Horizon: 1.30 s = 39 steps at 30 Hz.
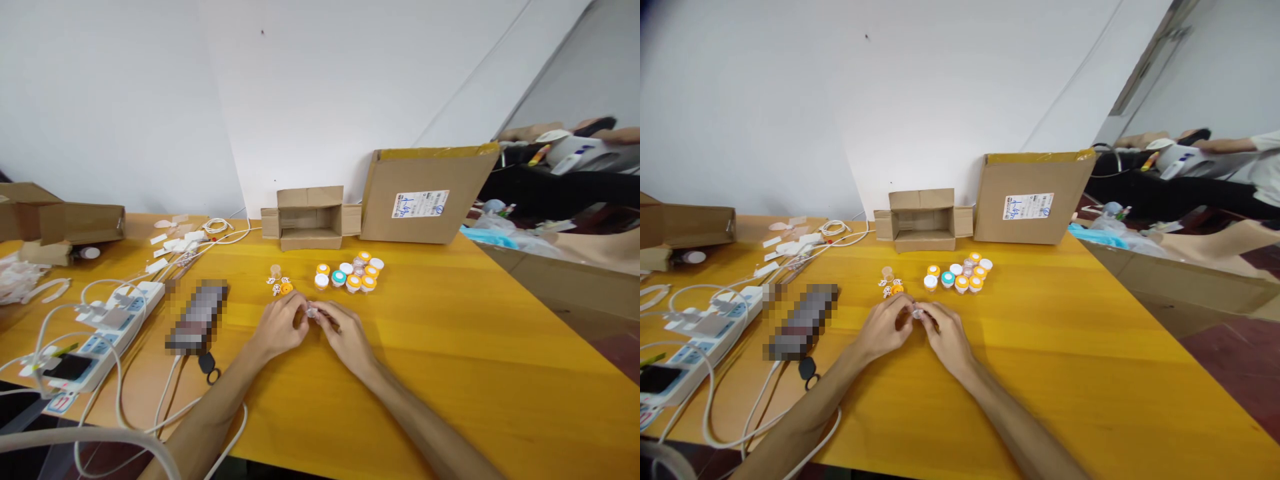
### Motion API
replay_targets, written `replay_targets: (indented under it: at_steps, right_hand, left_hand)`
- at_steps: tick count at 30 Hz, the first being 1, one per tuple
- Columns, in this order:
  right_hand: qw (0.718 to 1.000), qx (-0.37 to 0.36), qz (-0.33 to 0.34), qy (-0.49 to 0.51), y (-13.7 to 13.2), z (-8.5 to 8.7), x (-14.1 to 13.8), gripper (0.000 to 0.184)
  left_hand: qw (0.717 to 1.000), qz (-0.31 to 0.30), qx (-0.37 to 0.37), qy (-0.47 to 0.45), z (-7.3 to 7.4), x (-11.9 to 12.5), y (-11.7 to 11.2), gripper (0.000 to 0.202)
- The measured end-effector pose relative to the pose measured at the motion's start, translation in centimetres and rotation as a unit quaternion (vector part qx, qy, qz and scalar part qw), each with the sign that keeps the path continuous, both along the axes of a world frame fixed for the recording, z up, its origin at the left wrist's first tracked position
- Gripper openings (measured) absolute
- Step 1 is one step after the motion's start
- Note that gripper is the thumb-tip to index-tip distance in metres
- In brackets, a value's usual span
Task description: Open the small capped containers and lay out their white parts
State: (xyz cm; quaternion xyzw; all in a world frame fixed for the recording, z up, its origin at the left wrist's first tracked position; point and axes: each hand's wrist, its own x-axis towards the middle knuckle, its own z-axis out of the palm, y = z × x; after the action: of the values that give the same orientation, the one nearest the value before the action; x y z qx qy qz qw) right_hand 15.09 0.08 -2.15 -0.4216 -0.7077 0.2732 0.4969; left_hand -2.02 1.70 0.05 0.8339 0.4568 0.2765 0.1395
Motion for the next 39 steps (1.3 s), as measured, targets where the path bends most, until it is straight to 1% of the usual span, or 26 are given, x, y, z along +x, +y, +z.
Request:
replay_targets:
  at_steps: [5, 9, 13, 17, 20, 26, 29, 31, 34, 37, 39]
  right_hand:
    - [0.999, -0.029, -0.009, 0.022, 0.2, 0.0, 0.0, 0.023]
    - [0.998, -0.048, -0.03, 0.042, 0.4, -0.5, 0.1, 0.022]
    - [0.995, -0.067, -0.035, 0.067, 0.6, -0.8, 0.0, 0.022]
    - [0.994, -0.077, -0.034, 0.074, 0.7, -0.9, 0.0, 0.022]
    - [0.994, -0.08, -0.031, 0.074, 0.8, -1.0, 0.0, 0.022]
    - [0.994, -0.082, -0.028, 0.07, 0.7, -0.9, 0.1, 0.022]
    - [0.994, -0.084, -0.02, 0.067, 0.7, -0.7, 0.1, 0.022]
    - [0.994, -0.086, -0.016, 0.067, 0.7, -0.6, 0.1, 0.021]
    - [0.994, -0.089, -0.008, 0.067, 0.6, -0.5, 0.1, 0.021]
    - [0.994, -0.09, 0.001, 0.063, 0.6, -0.4, 0.1, 0.021]
    - [0.994, -0.089, 0.005, 0.06, 0.6, -0.4, 0.1, 0.021]
  left_hand:
    - [1.0, 0.004, 0.008, 0.003, 0.2, -0.1, 0.0, 0.019]
    - [0.998, 0.004, 0.038, 0.048, 0.3, -0.3, 0.1, 0.016]
    - [0.993, -0.002, 0.073, 0.09, 0.0, -0.5, 0.4, 0.019]
    - [0.991, -0.005, 0.087, 0.101, -0.4, -0.6, 0.6, 0.019]
    - [0.992, 0.001, 0.085, 0.097, -0.5, -0.7, 0.6, 0.019]
    - [0.993, 0.015, 0.07, 0.091, -0.7, -0.8, 0.7, 0.026]
    - [0.996, 0.013, 0.06, 0.07, -0.7, -0.8, 0.7, 0.028]
    - [0.998, 0.003, 0.05, 0.044, -0.5, -0.7, 0.5, 0.028]
    - [0.999, -0.027, 0.028, 0.006, -0.2, -0.4, 0.3, 0.025]
    - [0.998, -0.053, 0.015, -0.011, 0.0, -0.2, 0.1, 0.023]
    - [0.998, -0.057, 0.013, -0.017, 0.1, -0.1, 0.0, 0.02]
